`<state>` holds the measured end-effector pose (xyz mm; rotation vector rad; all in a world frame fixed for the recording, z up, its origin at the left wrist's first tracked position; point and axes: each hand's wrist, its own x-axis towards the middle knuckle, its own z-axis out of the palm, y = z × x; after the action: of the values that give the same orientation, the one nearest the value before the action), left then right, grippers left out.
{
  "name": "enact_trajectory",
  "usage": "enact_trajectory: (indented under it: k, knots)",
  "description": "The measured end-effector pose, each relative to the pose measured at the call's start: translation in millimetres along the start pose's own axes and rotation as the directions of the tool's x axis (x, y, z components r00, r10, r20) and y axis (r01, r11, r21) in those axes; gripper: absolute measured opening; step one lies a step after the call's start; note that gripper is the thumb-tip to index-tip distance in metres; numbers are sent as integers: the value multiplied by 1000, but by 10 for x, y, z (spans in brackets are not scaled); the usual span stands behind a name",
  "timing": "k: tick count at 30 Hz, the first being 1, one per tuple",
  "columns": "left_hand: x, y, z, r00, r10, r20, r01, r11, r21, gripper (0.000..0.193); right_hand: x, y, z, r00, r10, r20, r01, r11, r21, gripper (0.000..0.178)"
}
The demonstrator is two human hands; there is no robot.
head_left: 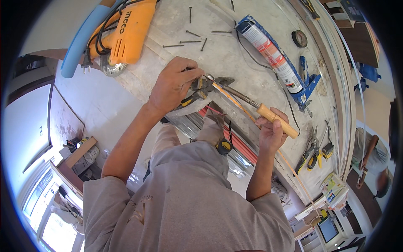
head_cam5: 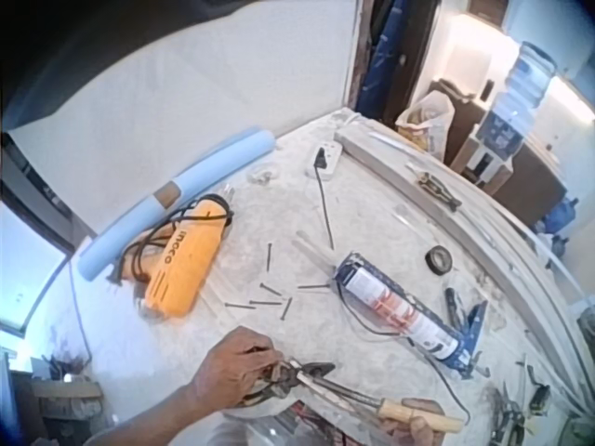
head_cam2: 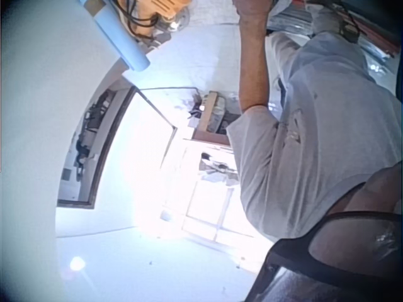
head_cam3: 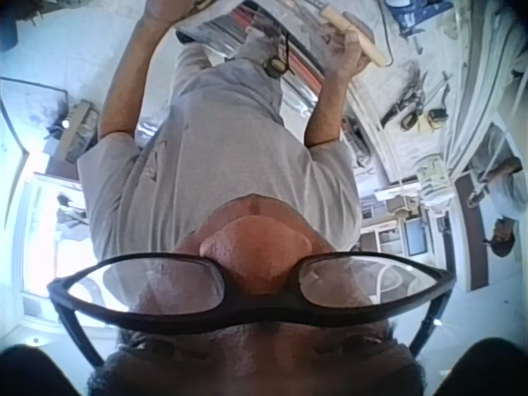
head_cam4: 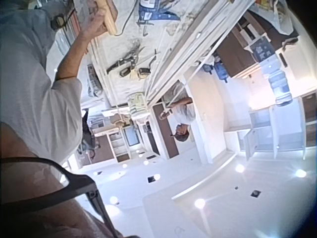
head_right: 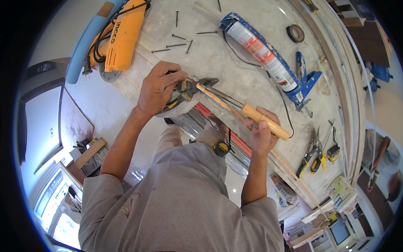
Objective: The person solders wires onto the end of an LED light strip using a soldering iron.
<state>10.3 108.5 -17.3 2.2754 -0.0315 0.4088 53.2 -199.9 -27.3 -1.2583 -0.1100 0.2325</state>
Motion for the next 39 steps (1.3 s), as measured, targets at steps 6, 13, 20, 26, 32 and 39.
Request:
enact_trajectory:
  k: [6, 13, 20, 26, 32, 39]
  knots:
    - [-9, -17, 4, 1000, 3, 0, -3, 1000, 0, 31, -1, 0, 4, 1000, 1, -5, -1, 1000, -4, 44]
    - [1, -8, 4, 1000, 14, 1, -14, 1000, -1, 31, 5, 1, 5, 1000, -8, -3, 8, 1000, -14, 45]
    - [-1, -13, 2, 1000, 19, 8, -19, 1000, 8, 31, 6, 0, 9, 1000, -5, -6, 5, 1000, -8, 45]
    - [-16, -21, 0, 1000, 12, 8, -12, 1000, 3, 31, 6, 4, 18, 1000, -6, -8, 6, 1000, -8, 46]
    - [8, 11, 10, 1000, 22, 8, -22, 1000, 2, 31, 2, -11, -1, 1000, -13, -18, 13, 1000, -16, 46]
    - [-6, -18, -3, 1000, 21, 2, -21, 1000, -1, 34, 18, -5, 28, 1000, -20, -8, 20, 1000, -18, 45]
